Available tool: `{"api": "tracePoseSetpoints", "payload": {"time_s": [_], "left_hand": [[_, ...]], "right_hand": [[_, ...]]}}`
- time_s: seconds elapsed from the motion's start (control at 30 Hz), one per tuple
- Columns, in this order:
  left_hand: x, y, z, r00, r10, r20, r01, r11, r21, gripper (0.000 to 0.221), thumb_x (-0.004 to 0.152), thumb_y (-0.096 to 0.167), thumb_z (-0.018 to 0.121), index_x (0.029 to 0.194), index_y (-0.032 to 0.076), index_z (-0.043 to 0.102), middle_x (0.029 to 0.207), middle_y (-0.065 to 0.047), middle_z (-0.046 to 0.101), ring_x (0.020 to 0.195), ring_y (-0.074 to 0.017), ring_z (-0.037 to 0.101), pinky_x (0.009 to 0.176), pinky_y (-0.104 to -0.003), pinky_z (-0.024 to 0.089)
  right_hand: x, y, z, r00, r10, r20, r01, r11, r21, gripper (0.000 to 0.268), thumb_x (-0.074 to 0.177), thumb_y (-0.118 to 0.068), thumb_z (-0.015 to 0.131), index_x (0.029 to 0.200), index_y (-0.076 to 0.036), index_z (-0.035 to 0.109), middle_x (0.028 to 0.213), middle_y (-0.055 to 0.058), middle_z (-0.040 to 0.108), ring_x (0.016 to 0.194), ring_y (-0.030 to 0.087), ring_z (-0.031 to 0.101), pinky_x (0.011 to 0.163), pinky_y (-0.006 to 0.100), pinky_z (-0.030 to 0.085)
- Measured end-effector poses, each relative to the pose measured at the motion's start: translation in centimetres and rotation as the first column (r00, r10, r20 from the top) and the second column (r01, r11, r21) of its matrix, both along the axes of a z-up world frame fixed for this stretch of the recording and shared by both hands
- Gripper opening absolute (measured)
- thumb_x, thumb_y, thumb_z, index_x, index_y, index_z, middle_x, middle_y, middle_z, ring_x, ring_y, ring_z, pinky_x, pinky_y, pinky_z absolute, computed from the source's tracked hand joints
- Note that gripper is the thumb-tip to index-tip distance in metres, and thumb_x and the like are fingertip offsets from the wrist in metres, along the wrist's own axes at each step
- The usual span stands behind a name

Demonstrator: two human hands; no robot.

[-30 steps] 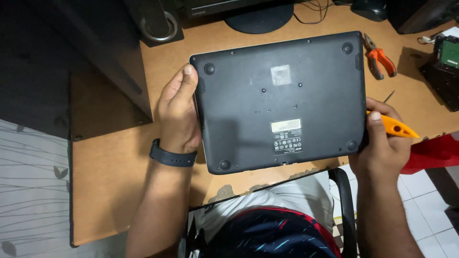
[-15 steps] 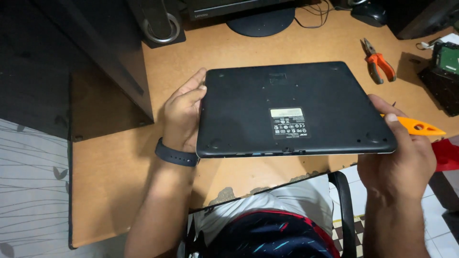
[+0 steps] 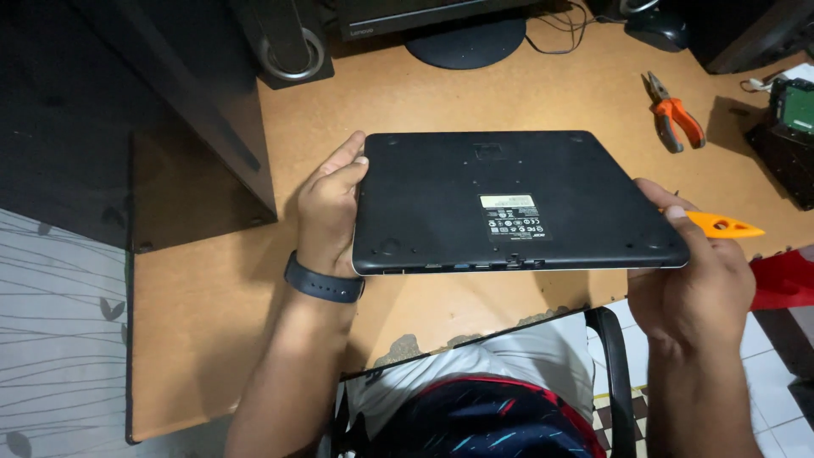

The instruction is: Fitting the bottom cover onto a laptop and cleaning the device with a brush.

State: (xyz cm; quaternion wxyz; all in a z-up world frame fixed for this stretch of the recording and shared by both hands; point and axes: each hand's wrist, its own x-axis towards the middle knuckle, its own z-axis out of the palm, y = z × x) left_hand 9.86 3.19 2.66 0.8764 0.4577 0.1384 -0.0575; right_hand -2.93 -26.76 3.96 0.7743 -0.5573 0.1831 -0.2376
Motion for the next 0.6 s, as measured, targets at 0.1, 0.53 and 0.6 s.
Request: {"api": "tracePoseSetpoints", "payload": {"time_s": [0.1,0.53,0.6], "left_hand": [[-0.7,0.1,1.3,1.000,-0.018,-0.003,0.018,0.995,0.098,0.059,0.093,0.008,0.053,0.152,0.000,0.050,0.136,-0.021,0.069,0.109,-0.0244,0.073,0.091,-0.024,0.059],[-1.2,-0.2,2.1,0.996,0.069,-0.051,-0.061,0.988,0.143,0.058,0.087,0.007,0.056,0.144,0.003,0.059,0.142,-0.016,0.066,0.124,-0.0216,0.064,0.096,-0.024,0.054],[-1.0,-0.1,1.5,0.999,0.051,0.001,-0.051,0.986,0.160,0.058,0.086,0.008,0.056,0.143,0.002,0.059,0.155,-0.016,0.057,0.145,-0.0220,0.053,0.110,-0.025,0.048]], "right_hand": [[0.0,0.1,-0.1,0.999,0.026,-0.021,-0.026,1.000,0.005,0.031,0.101,-0.016,0.056,0.123,0.001,0.070,0.132,0.016,0.071,0.111,0.018,0.075,0.093,0.015,0.064],[0.5,0.2,-0.2,0.999,0.027,-0.044,-0.025,0.999,0.038,0.031,0.101,-0.014,0.056,0.123,0.002,0.071,0.124,0.018,0.074,0.100,0.017,0.077,0.087,0.015,0.066],[0.5,0.2,-0.2,0.999,0.019,-0.047,-0.017,0.999,0.037,0.029,0.102,-0.013,0.055,0.121,0.000,0.072,0.125,0.017,0.074,0.099,0.015,0.076,0.084,0.012,0.065]]}}
